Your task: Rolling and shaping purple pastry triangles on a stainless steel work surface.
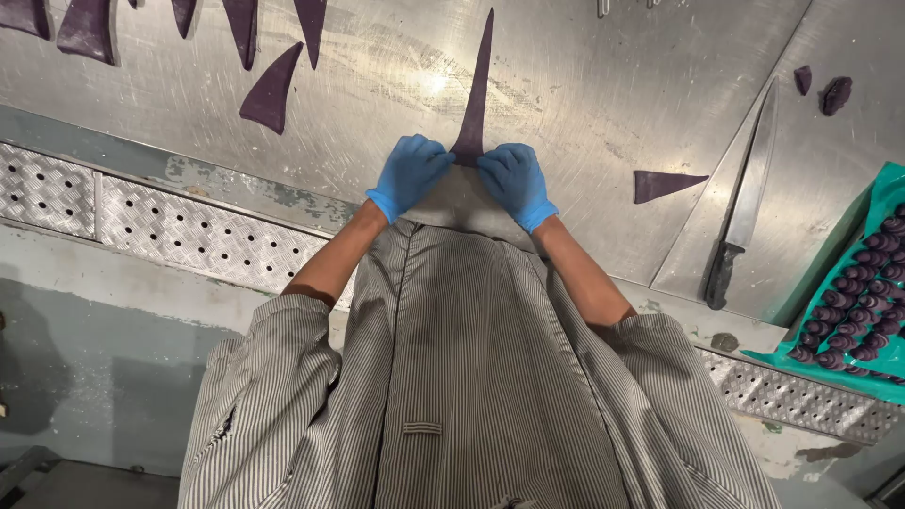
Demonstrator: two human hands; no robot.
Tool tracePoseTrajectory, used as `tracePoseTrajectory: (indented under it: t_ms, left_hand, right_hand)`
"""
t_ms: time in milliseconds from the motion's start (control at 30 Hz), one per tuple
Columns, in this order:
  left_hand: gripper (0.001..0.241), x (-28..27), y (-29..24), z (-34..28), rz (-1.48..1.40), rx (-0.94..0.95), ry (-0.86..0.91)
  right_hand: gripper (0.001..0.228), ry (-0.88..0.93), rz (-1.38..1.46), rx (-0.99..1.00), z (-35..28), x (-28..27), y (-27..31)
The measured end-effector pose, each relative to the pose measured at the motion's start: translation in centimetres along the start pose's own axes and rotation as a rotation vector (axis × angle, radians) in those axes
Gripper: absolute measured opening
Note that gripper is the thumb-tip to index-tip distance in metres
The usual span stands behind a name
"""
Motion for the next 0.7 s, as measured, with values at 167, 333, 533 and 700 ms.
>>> tracePoseTrajectory:
  t_ms: [167, 333, 533, 700]
  left_hand:
    - [0.014, 0.8, 0.0, 0.7, 0.010, 0.041, -0.031]
    - [0.016, -0.5, -0.5, 2.2, 0.075, 0.080, 0.055]
    - [0.023, 0.2, -0.1, 3.1, 0.075, 0.124, 0.104]
    - [0.021, -1.4, 0.3, 3.4, -0.185, -0.106, -0.017]
  right_hand:
    - [0.030, 0.019, -0.146, -0.063, -0.2, 1.2, -0.4]
    - [0.030, 0.042, -0.274, -0.100, 0.4, 1.1, 0.0]
    - [0.026, 0.058, -0.217, -0.020, 0.9, 2.1, -0.6]
    - [0.018, -0.013, 0.048, 0.199, 2.3, 0.6, -0.5]
Point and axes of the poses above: each hand's wrist, its own z-axis towards the middle knuckle, its own x-axis out of the palm, y = z × x, the point moved 4 cm from there along z, towards the middle knuckle, and after that the axes turned 5 degrees about -x, right-handed, at the moved point
